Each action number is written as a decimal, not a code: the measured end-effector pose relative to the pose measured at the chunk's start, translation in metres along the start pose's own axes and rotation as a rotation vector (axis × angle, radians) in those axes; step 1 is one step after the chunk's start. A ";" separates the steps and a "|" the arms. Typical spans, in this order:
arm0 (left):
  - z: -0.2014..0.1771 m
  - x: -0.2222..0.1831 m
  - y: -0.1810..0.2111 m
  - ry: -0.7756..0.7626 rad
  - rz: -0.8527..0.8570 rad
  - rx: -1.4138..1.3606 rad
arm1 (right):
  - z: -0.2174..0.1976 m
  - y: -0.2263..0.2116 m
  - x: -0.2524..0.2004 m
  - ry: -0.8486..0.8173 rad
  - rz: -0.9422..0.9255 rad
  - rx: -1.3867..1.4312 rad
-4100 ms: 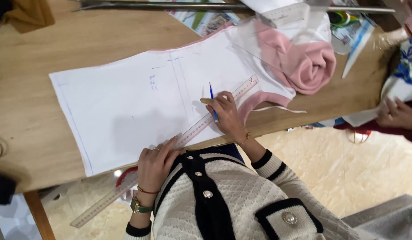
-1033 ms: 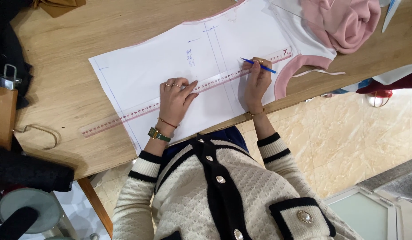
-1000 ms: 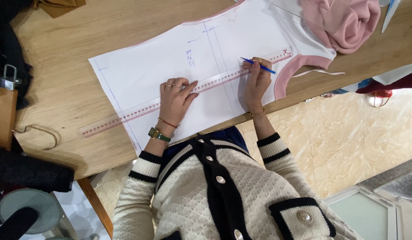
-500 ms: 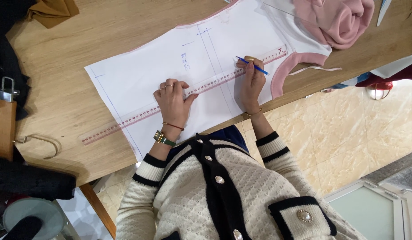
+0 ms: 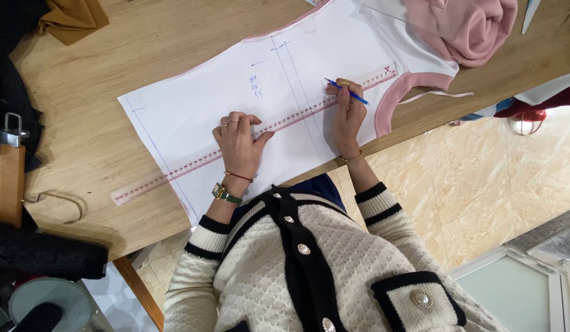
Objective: Measuring and drawing lines on a paper pattern for a garment using a ruler and a pen.
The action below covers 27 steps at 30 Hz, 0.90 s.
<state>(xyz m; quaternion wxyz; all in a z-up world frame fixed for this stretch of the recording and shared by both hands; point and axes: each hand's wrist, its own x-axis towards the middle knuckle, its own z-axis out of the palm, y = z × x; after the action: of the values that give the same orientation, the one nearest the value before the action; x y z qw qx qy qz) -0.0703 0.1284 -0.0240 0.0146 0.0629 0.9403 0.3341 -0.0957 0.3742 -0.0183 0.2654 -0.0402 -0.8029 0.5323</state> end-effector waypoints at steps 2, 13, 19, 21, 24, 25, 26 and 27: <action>-0.001 0.000 0.001 -0.005 0.010 -0.002 | 0.000 -0.001 -0.001 -0.002 -0.007 -0.007; -0.009 -0.004 0.008 0.018 0.052 0.004 | 0.001 -0.004 0.000 -0.013 -0.013 -0.015; -0.033 -0.019 0.001 0.108 0.102 -0.051 | 0.002 -0.006 0.000 -0.042 0.017 0.001; -0.051 -0.026 -0.009 0.211 0.030 -0.063 | 0.002 -0.007 0.001 -0.052 0.011 -0.043; -0.073 -0.048 -0.045 0.442 0.022 0.001 | 0.002 -0.014 0.001 -0.060 0.046 -0.047; -0.075 -0.058 -0.057 0.446 0.015 0.003 | 0.003 -0.016 0.000 -0.069 0.045 -0.045; -0.078 -0.067 -0.068 0.499 0.001 0.050 | 0.006 -0.018 0.000 -0.051 0.056 -0.022; -0.080 -0.077 -0.080 0.551 -0.013 0.097 | 0.008 -0.019 -0.001 -0.034 0.068 0.001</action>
<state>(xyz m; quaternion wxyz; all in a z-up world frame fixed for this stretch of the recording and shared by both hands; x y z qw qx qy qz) -0.0082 0.0071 -0.0131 -0.2427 -0.0360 0.9241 0.2930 -0.0944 0.3588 -0.0041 0.2334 -0.0582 -0.8052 0.5421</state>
